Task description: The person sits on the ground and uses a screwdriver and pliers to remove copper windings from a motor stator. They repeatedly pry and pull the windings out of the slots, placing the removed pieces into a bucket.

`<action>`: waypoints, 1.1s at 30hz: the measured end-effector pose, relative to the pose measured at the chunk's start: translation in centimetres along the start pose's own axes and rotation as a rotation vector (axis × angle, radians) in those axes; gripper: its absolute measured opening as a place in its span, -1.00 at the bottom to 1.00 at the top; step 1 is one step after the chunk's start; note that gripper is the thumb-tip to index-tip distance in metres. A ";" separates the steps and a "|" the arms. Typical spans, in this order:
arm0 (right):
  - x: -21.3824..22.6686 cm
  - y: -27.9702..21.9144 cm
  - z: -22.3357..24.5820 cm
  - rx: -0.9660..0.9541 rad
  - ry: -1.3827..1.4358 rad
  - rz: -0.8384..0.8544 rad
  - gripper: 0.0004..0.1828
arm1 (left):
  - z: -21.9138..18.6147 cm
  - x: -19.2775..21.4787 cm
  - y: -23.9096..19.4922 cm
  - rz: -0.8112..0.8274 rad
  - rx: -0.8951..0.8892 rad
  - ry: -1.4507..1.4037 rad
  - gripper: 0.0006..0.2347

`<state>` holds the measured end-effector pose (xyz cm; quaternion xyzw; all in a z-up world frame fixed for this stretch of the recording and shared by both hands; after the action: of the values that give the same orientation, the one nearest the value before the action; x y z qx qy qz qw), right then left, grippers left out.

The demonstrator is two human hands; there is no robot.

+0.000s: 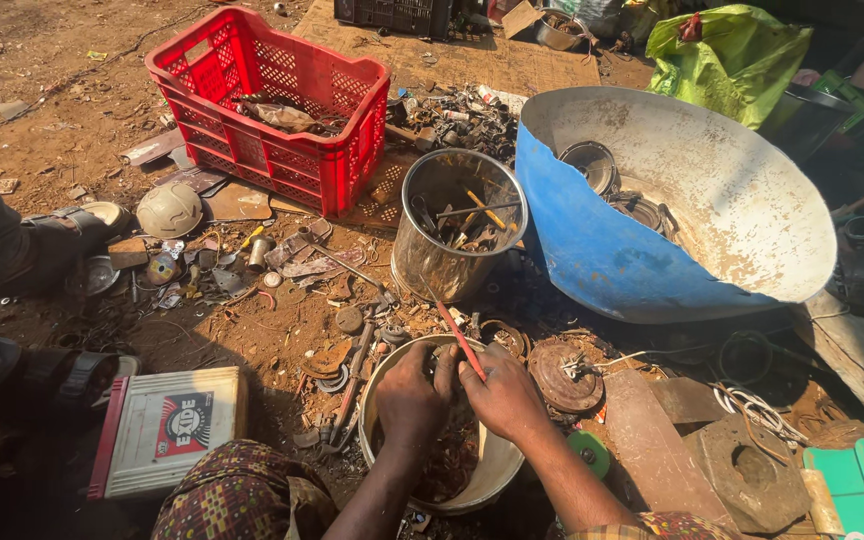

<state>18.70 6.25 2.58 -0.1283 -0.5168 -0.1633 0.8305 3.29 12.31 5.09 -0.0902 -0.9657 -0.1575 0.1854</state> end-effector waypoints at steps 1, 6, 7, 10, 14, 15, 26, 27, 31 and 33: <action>0.0 -0.4 -0.3 -0.028 0.007 0.021 -0.66 | -0.2 0.0 -0.2 0.008 -0.019 -0.007 -0.74; 1.1 -0.9 -0.3 -0.092 0.014 0.105 -0.67 | 0.0 -1.0 -0.9 0.123 0.042 -0.045 -0.72; 1.2 -1.1 -0.1 -0.096 -0.033 0.119 -0.67 | 0.1 -1.1 -1.1 0.136 0.051 -0.028 -0.72; 0.8 -1.5 0.0 -0.139 -0.137 0.183 -0.68 | 0.4 -1.4 -1.4 0.153 0.070 -0.005 -0.72; -0.2 -1.6 0.2 -0.155 -0.139 0.224 -0.66 | 0.9 -1.1 -1.8 0.126 0.109 0.009 -0.73; -0.2 -1.3 0.4 -0.125 -0.136 0.207 -0.66 | 1.1 -1.0 -1.9 0.115 0.133 0.024 -0.73; -2.0 -2.3 -1.2 -0.301 0.191 0.240 -0.64 | 1.2 -0.8 -1.9 0.148 0.092 0.160 -0.69; -1.7 -1.8 -0.8 -0.271 0.204 0.191 -0.67 | 1.0 -0.7 -1.4 0.139 0.067 0.190 -0.68; -2.3 -1.8 -1.4 -0.277 0.238 0.186 -0.67 | 1.9 -0.9 -1.1 0.169 0.134 0.170 -0.65; -1.6 -1.4 -1.3 -0.130 0.196 0.142 -0.64 | 3.0 -1.2 -0.9 0.211 0.227 0.061 -0.61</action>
<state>18.55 4.70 0.59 -0.2016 -0.4111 -0.1488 0.8765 3.14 12.31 1.76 -0.1648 -0.9565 -0.0297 0.2390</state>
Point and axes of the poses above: each hand's wrist, its own y-axis towards the middle knuckle, its own x-axis out of the back of the hand, z = x × y, the point moved 9 cm from there along y, towards the middle knuckle, and after that the axes turned 8 degrees about -y, right-handed, at the moved point
